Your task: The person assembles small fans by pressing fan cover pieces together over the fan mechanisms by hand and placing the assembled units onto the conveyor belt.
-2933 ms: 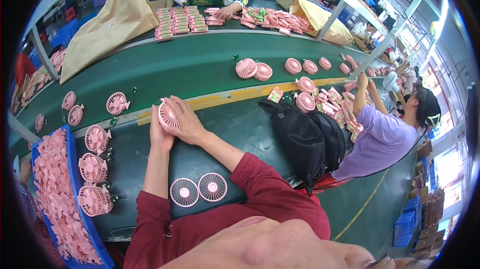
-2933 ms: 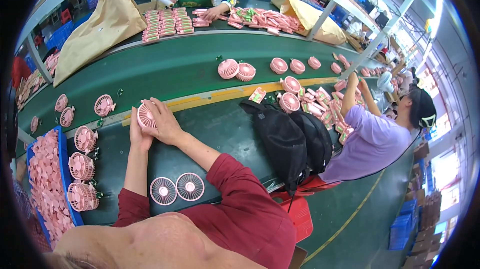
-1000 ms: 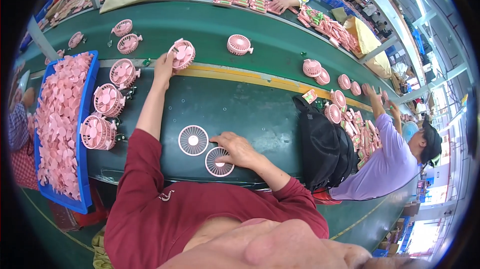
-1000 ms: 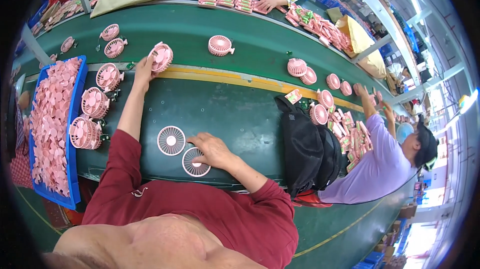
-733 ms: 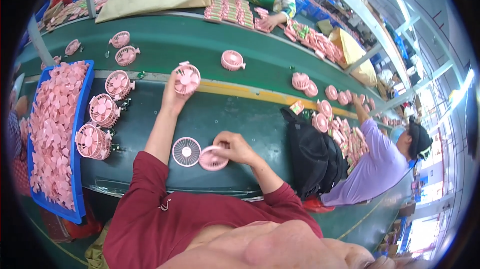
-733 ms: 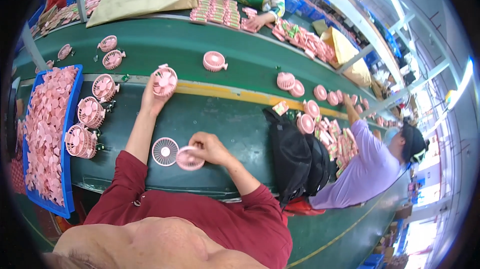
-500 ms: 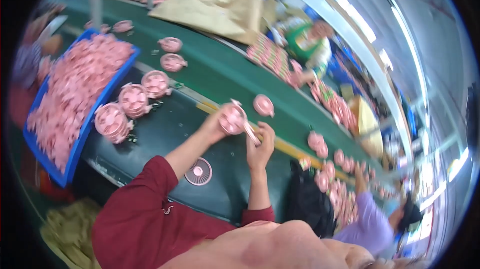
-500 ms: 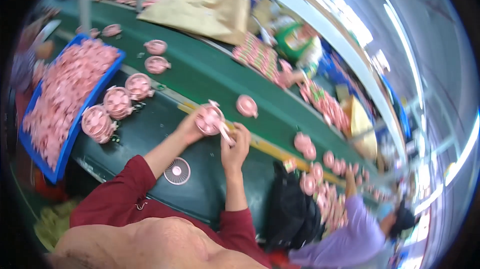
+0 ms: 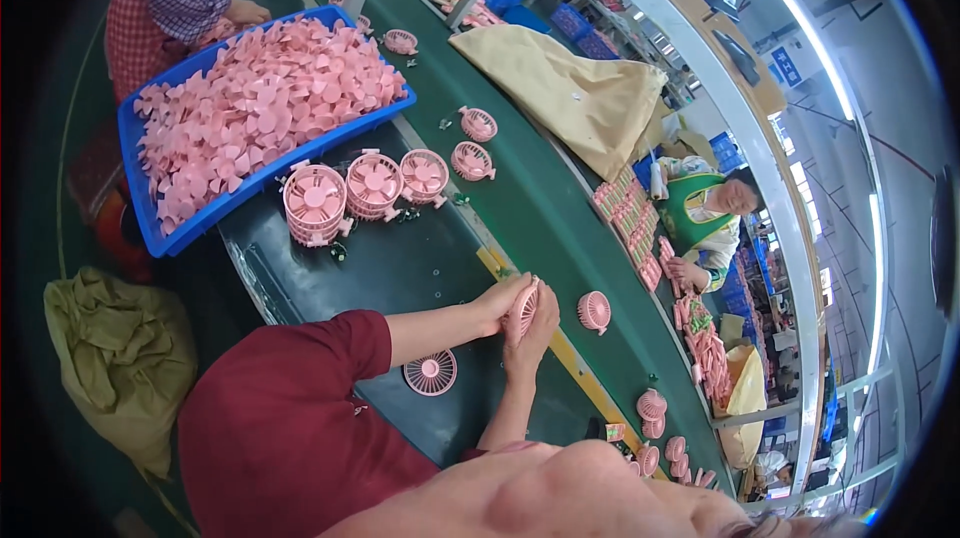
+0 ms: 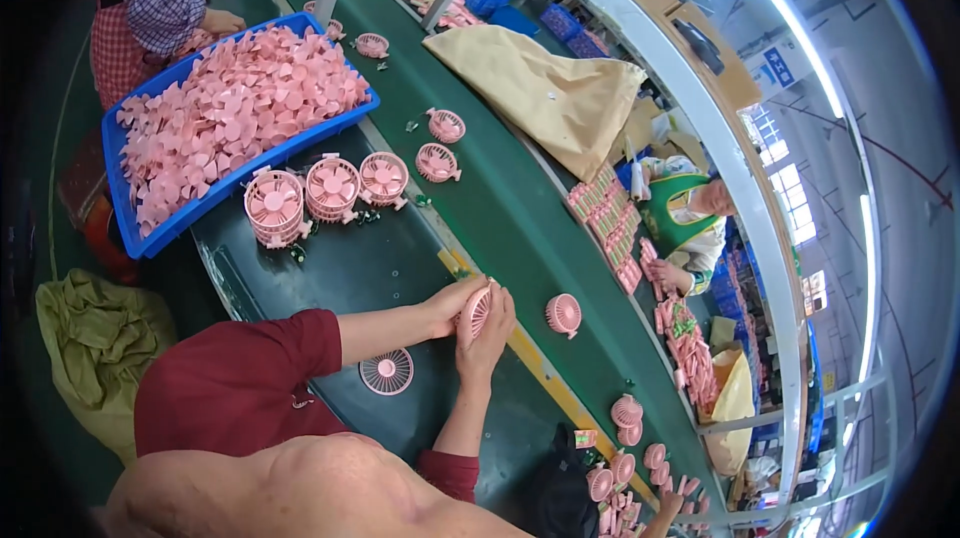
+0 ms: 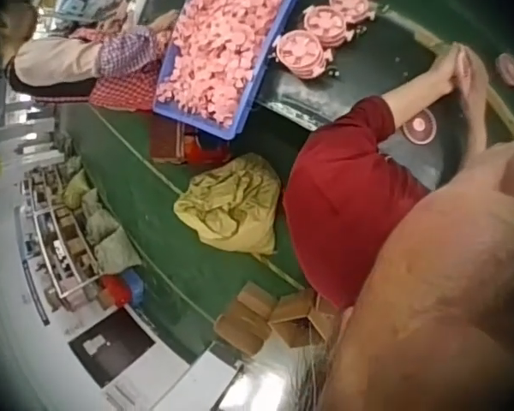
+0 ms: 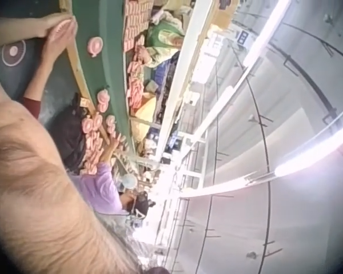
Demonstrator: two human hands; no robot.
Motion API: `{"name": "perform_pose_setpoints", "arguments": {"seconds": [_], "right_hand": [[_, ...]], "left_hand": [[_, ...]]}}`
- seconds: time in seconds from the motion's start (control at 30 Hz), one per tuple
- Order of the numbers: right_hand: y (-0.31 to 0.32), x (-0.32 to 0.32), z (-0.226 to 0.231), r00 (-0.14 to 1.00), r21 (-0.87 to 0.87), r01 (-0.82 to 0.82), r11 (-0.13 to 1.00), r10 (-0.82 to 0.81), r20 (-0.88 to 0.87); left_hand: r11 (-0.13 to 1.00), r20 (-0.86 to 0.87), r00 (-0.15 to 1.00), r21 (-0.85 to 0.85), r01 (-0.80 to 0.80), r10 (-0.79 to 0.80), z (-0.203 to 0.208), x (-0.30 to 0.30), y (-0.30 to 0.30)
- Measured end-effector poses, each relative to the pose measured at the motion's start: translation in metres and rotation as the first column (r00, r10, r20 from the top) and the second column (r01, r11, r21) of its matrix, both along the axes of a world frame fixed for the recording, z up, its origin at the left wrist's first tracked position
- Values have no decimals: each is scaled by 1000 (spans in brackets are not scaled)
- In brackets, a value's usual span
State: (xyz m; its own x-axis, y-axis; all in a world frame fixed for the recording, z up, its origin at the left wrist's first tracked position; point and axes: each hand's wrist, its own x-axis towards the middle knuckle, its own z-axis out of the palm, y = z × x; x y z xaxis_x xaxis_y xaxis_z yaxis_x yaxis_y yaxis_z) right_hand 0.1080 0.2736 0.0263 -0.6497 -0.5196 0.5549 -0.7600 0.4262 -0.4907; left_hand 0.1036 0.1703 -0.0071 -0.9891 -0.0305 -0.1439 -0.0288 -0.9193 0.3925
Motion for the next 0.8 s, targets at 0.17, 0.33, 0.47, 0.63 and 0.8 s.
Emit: {"name": "perform_pose_setpoints", "arguments": {"seconds": [0.17,0.33,0.47,0.63,0.8], "right_hand": [[-3,-6,-18,999,-185,-41,982,33,-43],[-6,17,-4,897,-348,155,925,16,441],[-1,5,-23,403,-865,49,499,783,474],[3,15,-13,415,-691,250,678,569,709],[-9,2,-15,794,-509,-41,860,337,506]], "left_hand": [[884,-130,962,-380,-272,240,11,7,8],[531,-390,793,-592,-606,469,17,21,29],[-49,-620,664,-746,-665,419,39,50,28],[-92,-654,667,-735,-672,358,43,52,19],[203,-589,696,-685,-700,410,23,26,6]]}}
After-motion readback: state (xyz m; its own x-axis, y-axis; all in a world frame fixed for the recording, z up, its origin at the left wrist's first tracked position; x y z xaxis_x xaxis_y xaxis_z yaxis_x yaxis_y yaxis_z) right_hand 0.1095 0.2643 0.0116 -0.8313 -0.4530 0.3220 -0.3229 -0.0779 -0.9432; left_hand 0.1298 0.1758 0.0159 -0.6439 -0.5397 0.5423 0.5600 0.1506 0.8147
